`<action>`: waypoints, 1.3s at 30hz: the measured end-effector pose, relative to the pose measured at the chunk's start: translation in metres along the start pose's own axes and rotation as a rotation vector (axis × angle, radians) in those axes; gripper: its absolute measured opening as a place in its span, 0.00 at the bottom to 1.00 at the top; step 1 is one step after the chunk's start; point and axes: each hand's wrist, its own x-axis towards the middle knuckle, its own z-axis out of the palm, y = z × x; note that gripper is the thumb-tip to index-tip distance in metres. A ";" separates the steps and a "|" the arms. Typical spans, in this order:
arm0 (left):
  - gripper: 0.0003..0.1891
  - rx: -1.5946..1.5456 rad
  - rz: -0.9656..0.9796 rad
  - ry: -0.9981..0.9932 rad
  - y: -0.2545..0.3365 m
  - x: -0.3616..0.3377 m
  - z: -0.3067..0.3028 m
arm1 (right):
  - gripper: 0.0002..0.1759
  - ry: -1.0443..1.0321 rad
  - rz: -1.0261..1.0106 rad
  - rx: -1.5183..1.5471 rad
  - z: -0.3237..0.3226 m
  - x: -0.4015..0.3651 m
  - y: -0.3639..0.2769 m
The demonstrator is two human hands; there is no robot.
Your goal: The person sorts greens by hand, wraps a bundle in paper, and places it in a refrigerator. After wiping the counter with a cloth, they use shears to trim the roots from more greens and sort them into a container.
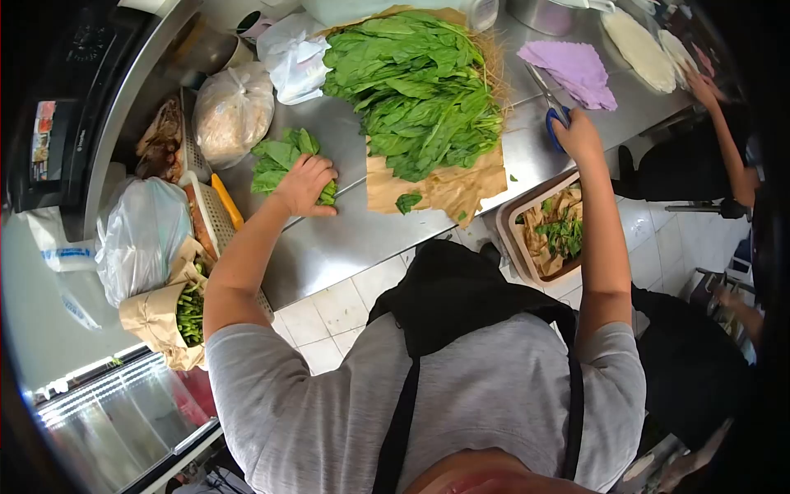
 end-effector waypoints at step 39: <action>0.21 0.070 -0.113 0.298 0.107 0.185 -0.034 | 0.20 -0.153 -0.531 -0.122 0.035 -0.067 -0.073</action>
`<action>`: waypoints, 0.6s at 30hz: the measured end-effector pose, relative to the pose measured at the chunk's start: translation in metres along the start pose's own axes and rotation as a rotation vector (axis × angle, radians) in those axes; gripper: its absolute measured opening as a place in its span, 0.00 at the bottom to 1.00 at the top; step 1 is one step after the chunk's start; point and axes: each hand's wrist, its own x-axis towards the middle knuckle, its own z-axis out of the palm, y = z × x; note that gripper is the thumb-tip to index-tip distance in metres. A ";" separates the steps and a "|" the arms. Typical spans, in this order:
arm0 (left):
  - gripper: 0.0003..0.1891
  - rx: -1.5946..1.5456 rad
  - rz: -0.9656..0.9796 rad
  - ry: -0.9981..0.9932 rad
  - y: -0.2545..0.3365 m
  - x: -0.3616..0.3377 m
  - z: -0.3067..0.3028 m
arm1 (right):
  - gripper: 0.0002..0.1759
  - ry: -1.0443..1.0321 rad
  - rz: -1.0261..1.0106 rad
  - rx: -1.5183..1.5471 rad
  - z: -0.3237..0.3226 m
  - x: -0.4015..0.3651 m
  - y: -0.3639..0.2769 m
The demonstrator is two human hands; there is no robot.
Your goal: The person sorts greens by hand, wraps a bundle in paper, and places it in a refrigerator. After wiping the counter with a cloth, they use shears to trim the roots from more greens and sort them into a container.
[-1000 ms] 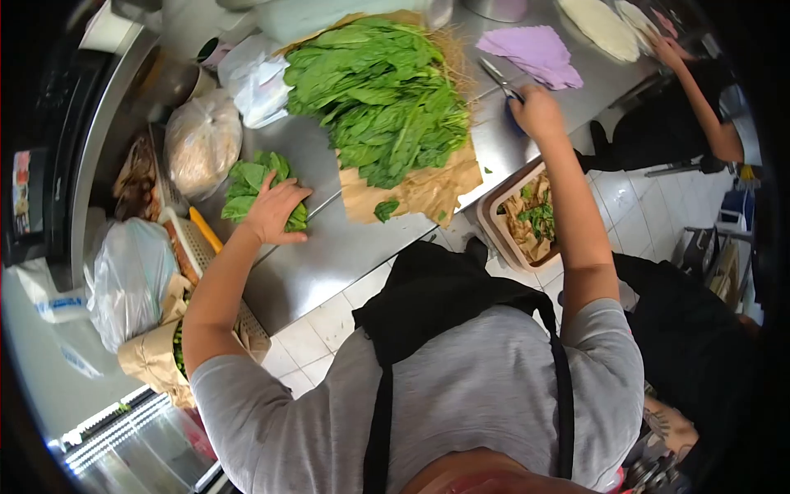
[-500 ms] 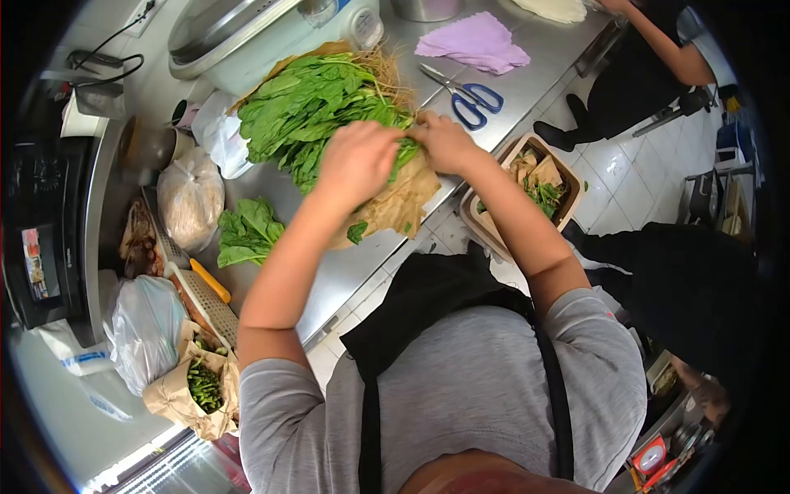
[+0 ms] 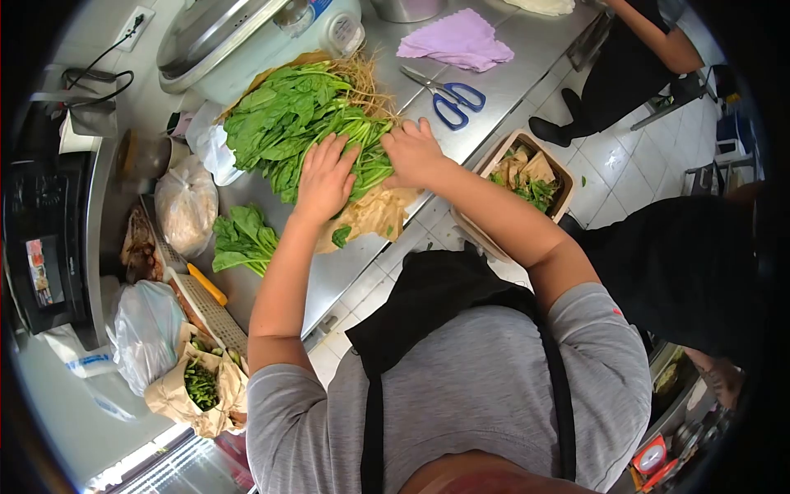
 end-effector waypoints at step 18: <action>0.19 0.123 0.029 0.047 -0.019 0.000 0.013 | 0.14 -0.213 -0.242 -0.303 -0.130 -0.013 0.028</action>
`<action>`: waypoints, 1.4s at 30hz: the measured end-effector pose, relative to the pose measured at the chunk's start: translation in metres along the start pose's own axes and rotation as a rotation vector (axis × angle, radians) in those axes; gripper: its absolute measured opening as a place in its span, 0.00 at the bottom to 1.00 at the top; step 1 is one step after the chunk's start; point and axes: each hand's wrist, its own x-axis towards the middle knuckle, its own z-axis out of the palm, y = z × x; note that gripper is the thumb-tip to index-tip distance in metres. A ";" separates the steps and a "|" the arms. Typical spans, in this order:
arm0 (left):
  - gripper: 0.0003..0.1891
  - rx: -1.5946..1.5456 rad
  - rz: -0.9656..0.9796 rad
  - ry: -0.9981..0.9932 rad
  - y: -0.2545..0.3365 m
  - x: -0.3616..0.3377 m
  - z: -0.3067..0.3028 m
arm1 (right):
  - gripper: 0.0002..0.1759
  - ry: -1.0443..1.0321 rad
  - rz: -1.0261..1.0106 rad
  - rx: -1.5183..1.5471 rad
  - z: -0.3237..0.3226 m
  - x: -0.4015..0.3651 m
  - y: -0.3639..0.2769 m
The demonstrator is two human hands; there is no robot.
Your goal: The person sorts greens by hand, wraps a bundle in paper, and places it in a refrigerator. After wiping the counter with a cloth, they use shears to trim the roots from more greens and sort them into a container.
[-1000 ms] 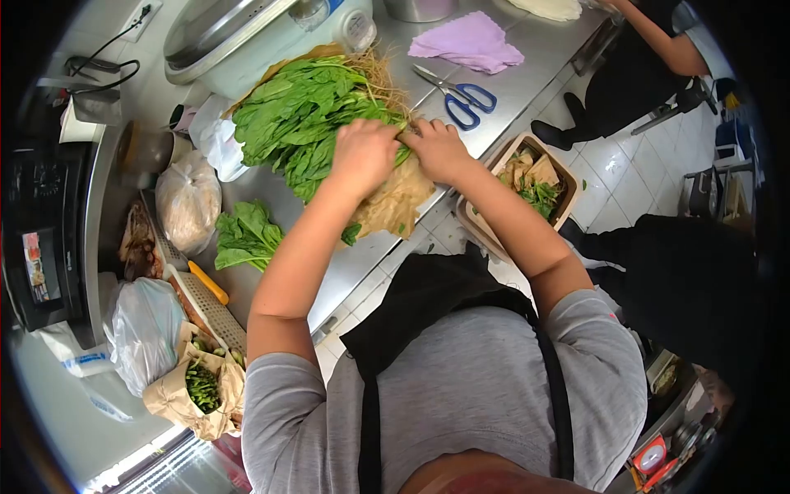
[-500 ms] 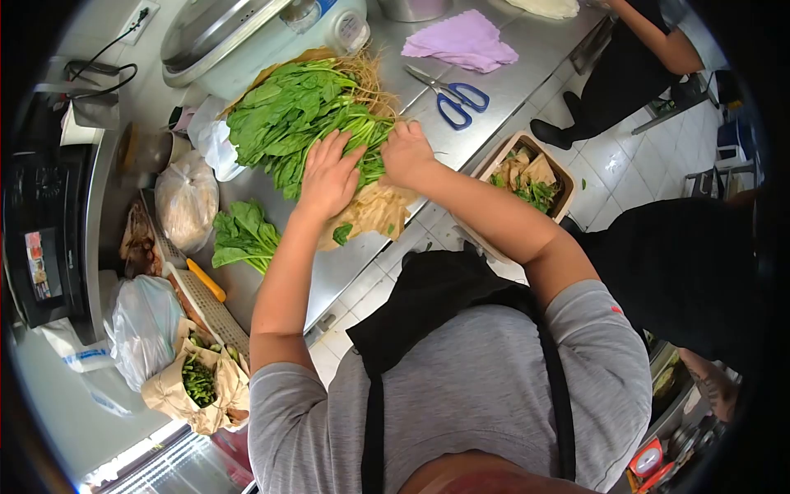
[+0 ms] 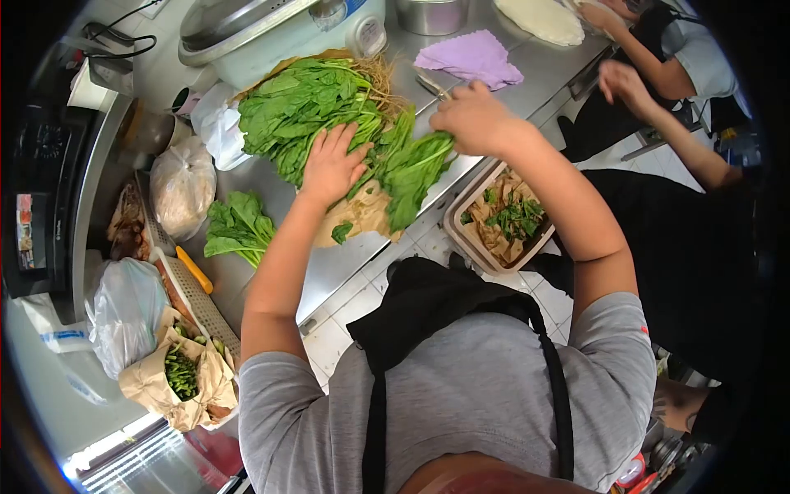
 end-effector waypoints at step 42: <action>0.27 -2.385 -0.247 -0.048 0.044 0.085 -0.021 | 0.16 0.753 0.392 1.156 0.071 -0.003 0.008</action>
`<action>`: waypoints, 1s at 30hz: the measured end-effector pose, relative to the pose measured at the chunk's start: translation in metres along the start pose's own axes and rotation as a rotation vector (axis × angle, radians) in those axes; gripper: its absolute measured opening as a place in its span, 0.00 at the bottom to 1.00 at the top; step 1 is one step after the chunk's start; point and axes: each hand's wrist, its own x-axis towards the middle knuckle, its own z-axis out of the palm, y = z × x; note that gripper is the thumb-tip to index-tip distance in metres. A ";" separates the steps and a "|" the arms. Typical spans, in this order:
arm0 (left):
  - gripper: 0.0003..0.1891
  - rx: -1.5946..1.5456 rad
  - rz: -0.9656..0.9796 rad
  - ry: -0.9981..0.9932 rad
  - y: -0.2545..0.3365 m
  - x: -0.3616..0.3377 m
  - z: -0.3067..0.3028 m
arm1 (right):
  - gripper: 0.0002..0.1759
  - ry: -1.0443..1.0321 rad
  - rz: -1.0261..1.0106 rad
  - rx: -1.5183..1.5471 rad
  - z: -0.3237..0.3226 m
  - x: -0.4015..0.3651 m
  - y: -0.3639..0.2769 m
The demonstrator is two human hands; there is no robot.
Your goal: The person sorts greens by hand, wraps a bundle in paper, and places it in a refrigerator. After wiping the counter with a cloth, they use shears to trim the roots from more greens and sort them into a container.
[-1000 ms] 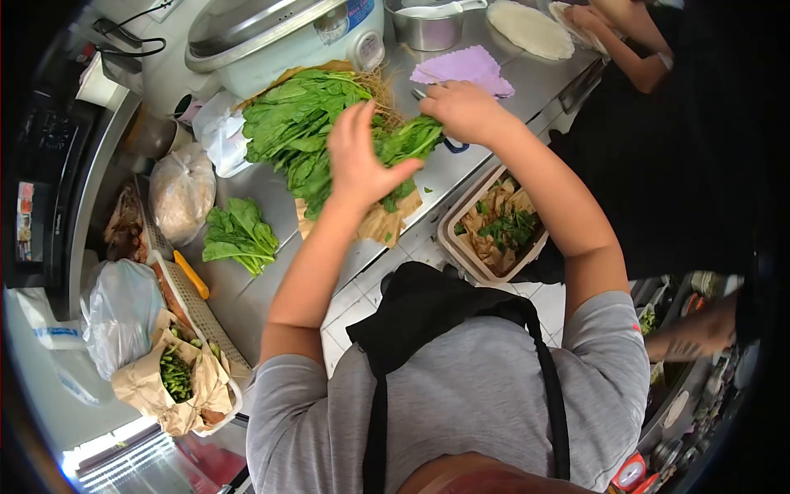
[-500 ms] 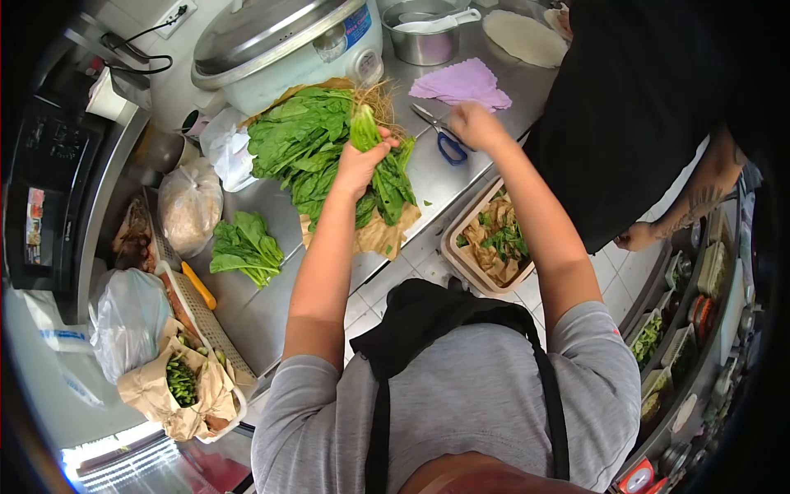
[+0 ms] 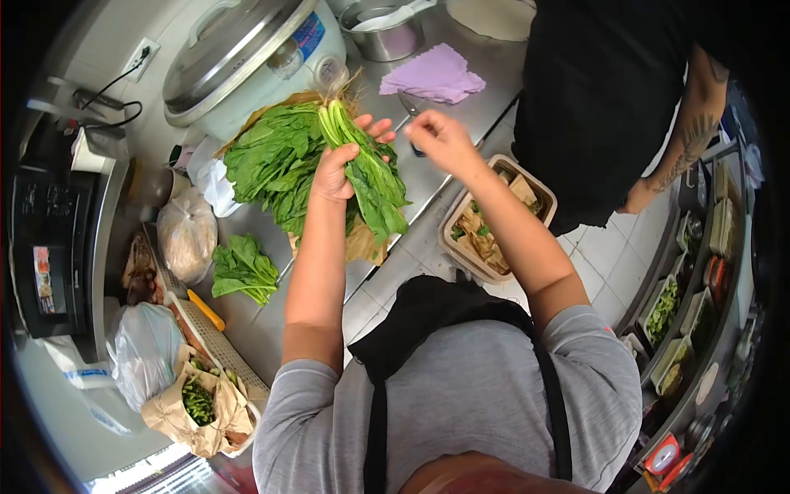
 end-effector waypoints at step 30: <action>0.29 0.343 -0.371 0.041 -0.133 0.039 0.042 | 0.11 0.165 0.294 0.272 -0.046 -0.092 0.043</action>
